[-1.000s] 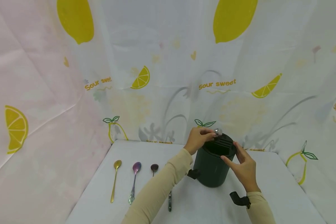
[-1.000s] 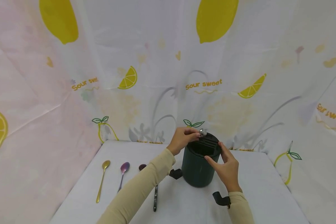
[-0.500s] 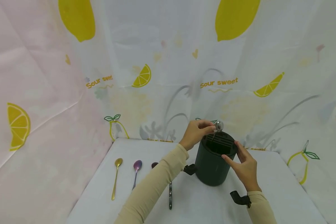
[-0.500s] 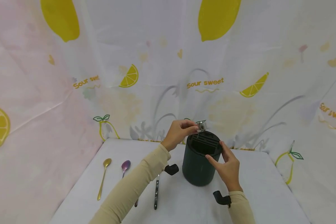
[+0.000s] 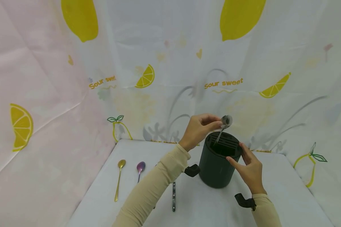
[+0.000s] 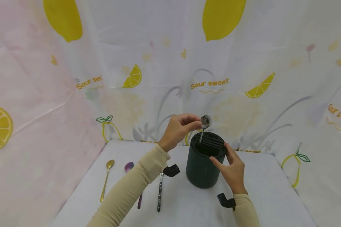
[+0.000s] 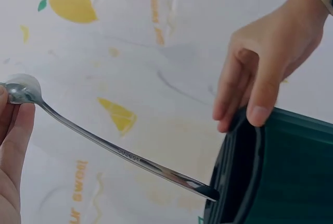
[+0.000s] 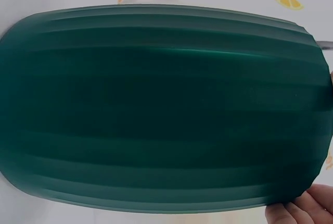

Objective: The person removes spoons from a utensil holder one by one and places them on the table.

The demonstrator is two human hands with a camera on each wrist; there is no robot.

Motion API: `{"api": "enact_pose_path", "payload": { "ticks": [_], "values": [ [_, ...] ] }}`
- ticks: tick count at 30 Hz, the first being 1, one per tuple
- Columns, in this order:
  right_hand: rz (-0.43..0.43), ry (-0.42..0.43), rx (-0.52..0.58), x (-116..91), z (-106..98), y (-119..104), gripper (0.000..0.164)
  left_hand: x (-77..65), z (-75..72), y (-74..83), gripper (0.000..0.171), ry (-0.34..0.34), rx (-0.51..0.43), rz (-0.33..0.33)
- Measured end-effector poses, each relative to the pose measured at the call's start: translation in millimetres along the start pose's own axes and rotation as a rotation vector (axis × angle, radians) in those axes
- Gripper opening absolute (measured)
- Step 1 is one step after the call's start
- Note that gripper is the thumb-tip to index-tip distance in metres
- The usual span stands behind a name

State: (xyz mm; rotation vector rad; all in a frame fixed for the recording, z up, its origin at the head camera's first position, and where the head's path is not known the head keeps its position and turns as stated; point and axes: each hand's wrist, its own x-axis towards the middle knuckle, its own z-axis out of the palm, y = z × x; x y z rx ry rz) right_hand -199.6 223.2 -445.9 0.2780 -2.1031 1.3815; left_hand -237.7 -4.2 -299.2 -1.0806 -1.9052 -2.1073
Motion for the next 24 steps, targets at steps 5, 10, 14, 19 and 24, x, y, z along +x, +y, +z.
{"api": "enact_pose_path", "payload": {
  "ticks": [5, 10, 14, 19, 24],
  "values": [
    [0.008, -0.007, 0.006, 0.1, 1.8, 0.6, 0.079, -2.6, -3.5, 15.5, 0.018, 0.022, 0.046, 0.029],
    [0.026, -0.013, 0.009, -0.2, 2.6, -5.2, 0.079, -8.8, -10.2, 27.5, 0.016, 0.027, 0.056, 0.055],
    [0.017, -0.017, 0.011, 0.0, 1.9, -21.1, 0.077, -15.2, -15.1, 33.8, 0.012, 0.037, 0.026, 0.065],
    [0.013, -0.014, -0.019, -0.9, -0.9, -40.6, 0.074, -22.7, -21.2, 34.8, 0.01, 0.034, 0.005, 0.071],
    [0.016, -0.01, -0.022, -2.2, -1.9, -41.6, 0.074, -32.2, -35.9, 33.9, 0.011, 0.054, 0.022, 0.044]
  ]
}}
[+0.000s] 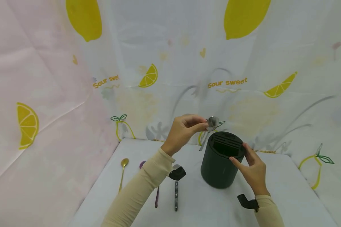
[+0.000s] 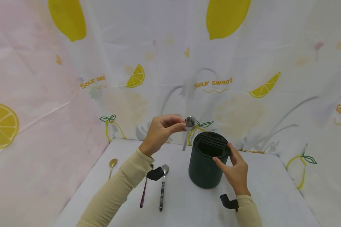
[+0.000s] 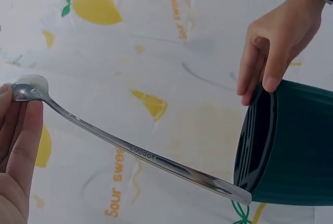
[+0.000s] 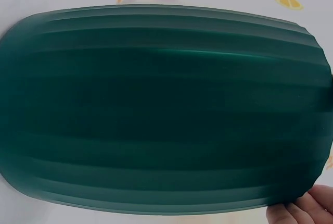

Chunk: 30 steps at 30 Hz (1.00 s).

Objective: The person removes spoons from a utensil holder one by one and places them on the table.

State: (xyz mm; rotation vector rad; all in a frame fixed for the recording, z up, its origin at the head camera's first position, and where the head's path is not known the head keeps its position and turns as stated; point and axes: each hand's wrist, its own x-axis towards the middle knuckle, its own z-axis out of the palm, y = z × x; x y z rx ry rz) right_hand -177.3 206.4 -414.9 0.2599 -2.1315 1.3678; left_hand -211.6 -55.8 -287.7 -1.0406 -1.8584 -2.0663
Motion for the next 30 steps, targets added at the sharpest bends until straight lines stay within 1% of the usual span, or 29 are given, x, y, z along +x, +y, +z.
{"api": "enact_pose_path", "payload": {
  "ticks": [4, 8, 15, 18, 22, 26, 30],
  "values": [
    [-0.011, 0.0, 0.001, 0.5, -0.4, 0.7, 0.074, -6.4, -17.3, 2.7, 0.013, 0.019, 0.014, -0.023],
    [-0.027, 0.004, 0.014, 1.1, -1.9, 1.5, 0.074, -11.9, -36.3, 4.3, 0.015, 0.054, 0.058, -0.052],
    [-0.032, 0.007, 0.019, 1.4, -3.1, 0.3, 0.075, -24.4, -71.0, 3.7, 0.017, 0.105, 0.103, -0.1],
    [-0.03, -0.001, 0.045, 1.8, -2.4, 2.3, 0.076, -31.5, -86.7, 1.6, 0.019, 0.125, 0.126, -0.125],
    [-0.029, -0.003, 0.049, 1.7, -2.1, 3.3, 0.075, -41.4, -107.0, -0.5, 0.023, 0.145, 0.145, -0.16],
    [-0.032, -0.005, 0.033, 1.2, -2.0, 2.9, 0.074, -53.2, -126.6, -3.0, 0.027, 0.169, 0.152, -0.209],
    [-0.03, -0.008, 0.034, 1.2, -1.4, 4.5, 0.075, -67.9, -145.9, -5.8, 0.029, 0.195, 0.155, -0.264]
  ]
}}
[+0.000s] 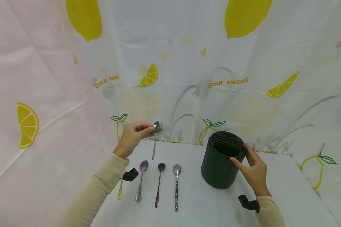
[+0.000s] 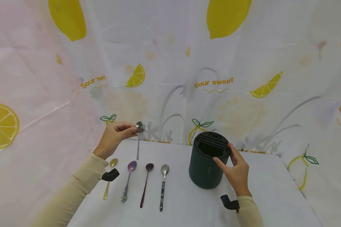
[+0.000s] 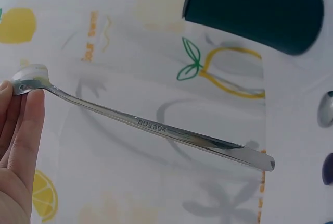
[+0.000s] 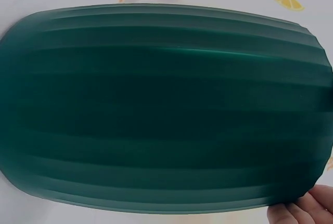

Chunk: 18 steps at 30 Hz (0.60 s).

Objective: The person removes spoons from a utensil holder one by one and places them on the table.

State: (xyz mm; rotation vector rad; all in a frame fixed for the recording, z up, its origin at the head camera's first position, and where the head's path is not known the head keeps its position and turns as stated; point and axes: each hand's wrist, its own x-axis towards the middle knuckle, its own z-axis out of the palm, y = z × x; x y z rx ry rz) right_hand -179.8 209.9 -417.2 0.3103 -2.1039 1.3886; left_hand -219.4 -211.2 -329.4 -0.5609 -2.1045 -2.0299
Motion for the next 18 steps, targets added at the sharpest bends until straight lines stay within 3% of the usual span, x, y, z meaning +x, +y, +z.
{"api": "enact_pose_path", "payload": {
  "ticks": [8, 18],
  "values": [
    [-0.008, 0.001, -0.007, 1.4, -0.8, -1.2, 0.075, -18.9, -38.5, -15.2, 0.035, 0.059, 0.033, -0.093],
    [0.003, 0.003, -0.015, 0.4, -0.5, -0.7, 0.074, -32.0, -81.8, -28.7, 0.042, 0.1, -0.024, -0.195]
  ]
}}
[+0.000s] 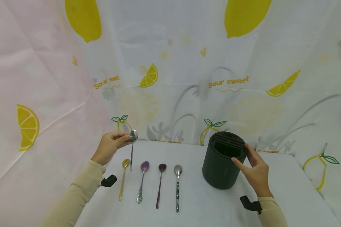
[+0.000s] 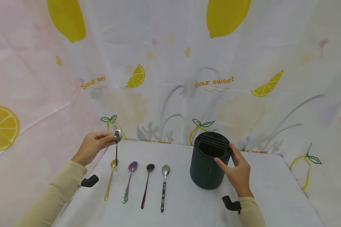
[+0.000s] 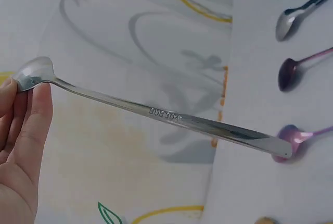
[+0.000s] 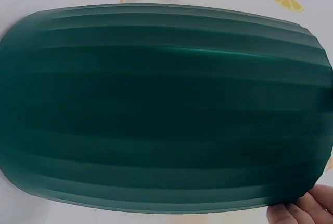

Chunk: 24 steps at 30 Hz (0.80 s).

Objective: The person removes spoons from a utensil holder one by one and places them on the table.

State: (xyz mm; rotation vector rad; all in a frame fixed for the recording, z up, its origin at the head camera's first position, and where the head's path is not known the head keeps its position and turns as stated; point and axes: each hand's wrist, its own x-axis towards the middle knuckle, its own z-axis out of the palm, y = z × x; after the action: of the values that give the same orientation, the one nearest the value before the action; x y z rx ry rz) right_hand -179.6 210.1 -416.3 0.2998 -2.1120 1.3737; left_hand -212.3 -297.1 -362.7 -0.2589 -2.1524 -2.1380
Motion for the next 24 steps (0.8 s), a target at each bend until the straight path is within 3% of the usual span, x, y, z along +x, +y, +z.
{"api": "enact_pose_path", "payload": {
  "ticks": [7, 13, 21, 24],
  "values": [
    [-0.021, 0.008, 0.012, 0.2, -0.6, 1.2, 0.074, 0.7, -38.6, -19.2, 0.044, -0.004, -0.017, -0.12],
    [-0.025, 0.006, 0.034, 0.1, -1.1, 2.1, 0.075, -0.1, -66.5, -37.5, 0.042, 0.045, -0.085, -0.214],
    [-0.045, 0.015, 0.032, 1.4, -0.4, 3.5, 0.077, -3.8, -91.7, -61.2, 0.043, 0.07, -0.093, -0.309],
    [-0.041, 0.017, 0.028, 1.0, 0.4, 3.5, 0.077, -4.5, -99.3, -67.9, 0.033, 0.09, -0.114, -0.353]
  ]
}}
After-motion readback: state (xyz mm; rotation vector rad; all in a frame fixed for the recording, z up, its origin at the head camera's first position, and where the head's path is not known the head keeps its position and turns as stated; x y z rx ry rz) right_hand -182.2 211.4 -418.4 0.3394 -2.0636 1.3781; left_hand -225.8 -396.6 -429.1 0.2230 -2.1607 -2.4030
